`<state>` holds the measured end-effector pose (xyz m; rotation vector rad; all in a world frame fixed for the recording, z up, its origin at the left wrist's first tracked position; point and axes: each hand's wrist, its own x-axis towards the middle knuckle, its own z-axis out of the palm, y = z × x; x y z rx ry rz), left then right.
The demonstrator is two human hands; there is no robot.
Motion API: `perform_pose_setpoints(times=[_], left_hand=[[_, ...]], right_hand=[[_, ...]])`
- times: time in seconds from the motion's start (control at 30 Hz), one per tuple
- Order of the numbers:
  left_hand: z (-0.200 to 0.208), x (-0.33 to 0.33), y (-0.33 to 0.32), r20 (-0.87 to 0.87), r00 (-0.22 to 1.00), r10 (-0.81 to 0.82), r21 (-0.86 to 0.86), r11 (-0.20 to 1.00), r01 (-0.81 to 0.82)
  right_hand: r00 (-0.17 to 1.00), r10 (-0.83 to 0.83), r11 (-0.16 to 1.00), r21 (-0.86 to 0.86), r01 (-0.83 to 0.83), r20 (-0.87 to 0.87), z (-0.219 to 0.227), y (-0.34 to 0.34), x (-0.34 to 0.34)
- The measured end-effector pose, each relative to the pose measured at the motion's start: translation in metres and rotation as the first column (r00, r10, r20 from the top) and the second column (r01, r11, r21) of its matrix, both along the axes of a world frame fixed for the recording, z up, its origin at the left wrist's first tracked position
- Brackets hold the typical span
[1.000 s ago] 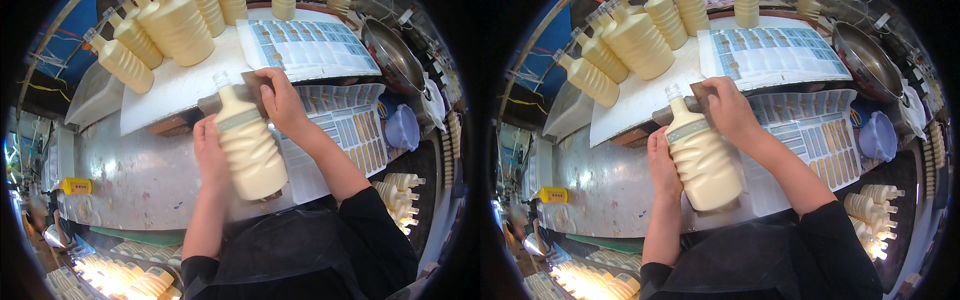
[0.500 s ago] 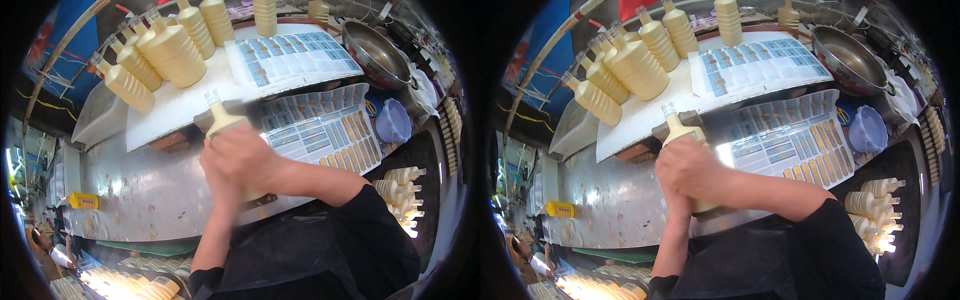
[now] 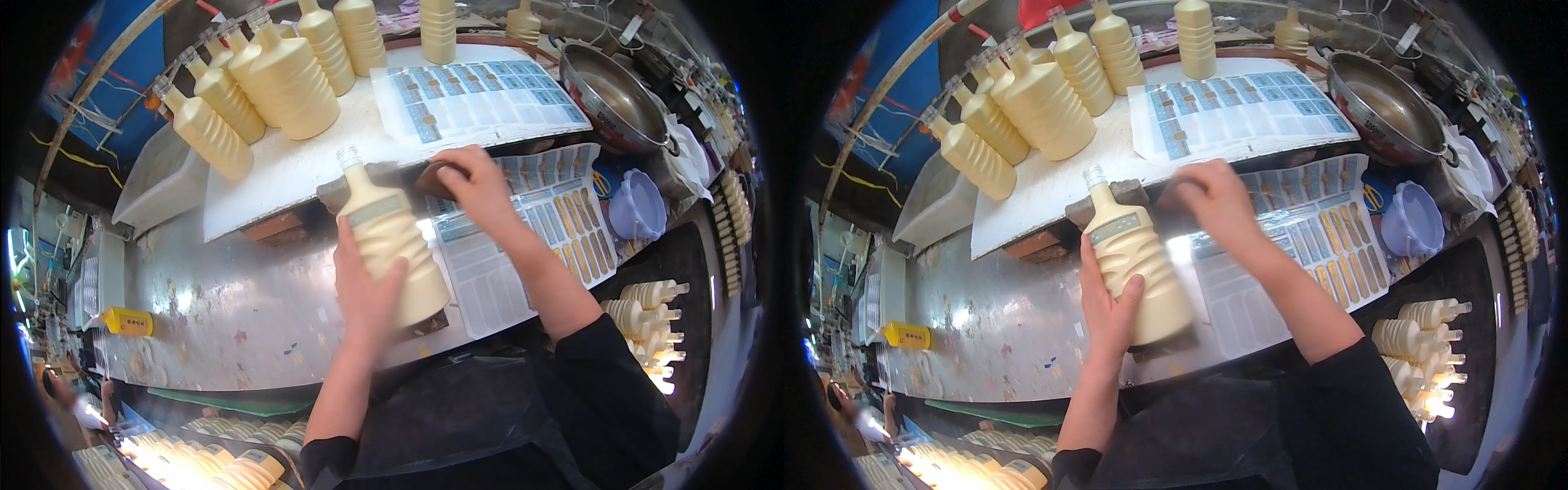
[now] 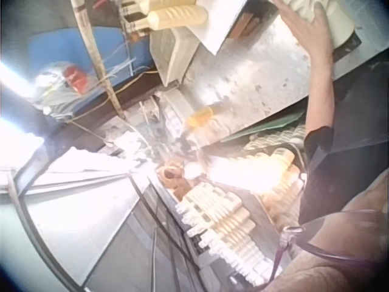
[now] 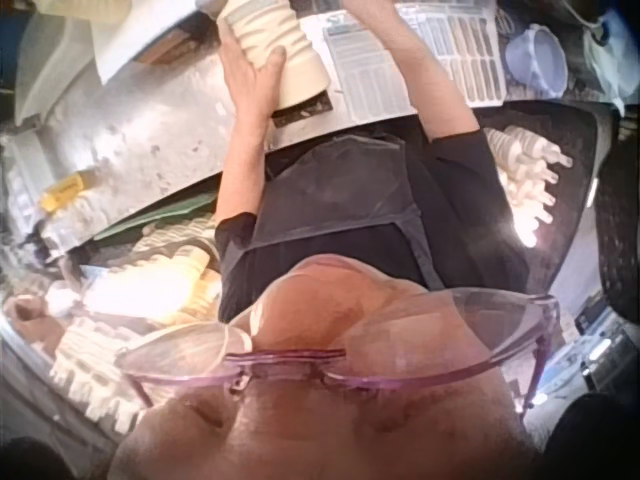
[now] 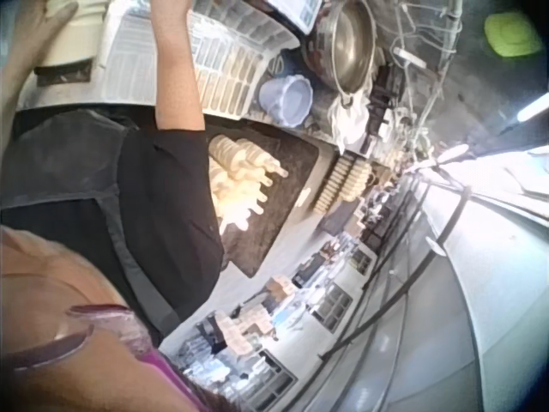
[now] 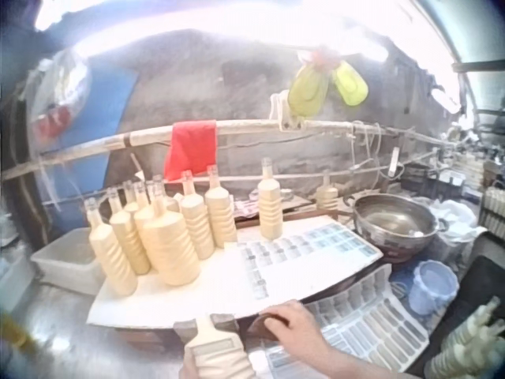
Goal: The person applies adhesive labels to the sides of cream-colored plastic bottles. They peel each label from a sheet, align it on the bottle, and smooth it down with their fingers. Finished bottles are placed on a nearby metal shelf.
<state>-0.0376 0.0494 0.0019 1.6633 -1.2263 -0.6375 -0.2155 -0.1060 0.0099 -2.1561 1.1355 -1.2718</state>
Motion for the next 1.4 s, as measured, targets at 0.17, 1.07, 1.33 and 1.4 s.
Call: perform_pose_setpoints(times=[0.17, 1.07, 1.33, 1.4], left_hand=[[-0.006, 0.0, 0.003, -0.064, 0.996, 0.059, 0.042, 0.998, -0.056], [-0.023, -0.013, 0.026, -0.174, 0.983, 0.057, -0.015, 0.998, -0.06], [-0.021, -0.017, 0.032, -0.319, 0.934, 0.16, -0.002, 0.986, -0.169], [-0.041, -0.01, 0.046, -0.262, 0.96, 0.099, -0.054, 0.992, -0.117]], right_hand=[[0.963, -0.009, 0.747, 0.642, -0.173, 0.27, 0.015, -0.02, -0.034], [0.527, -0.233, 0.949, -0.074, 0.305, -0.817, 0.034, -0.098, -0.162], [0.596, -0.379, 0.917, -0.372, 0.142, -0.708, 0.001, -0.087, -0.186], [0.657, -0.401, 0.876, -0.476, 0.073, -0.638, -0.006, -0.088, -0.2]])
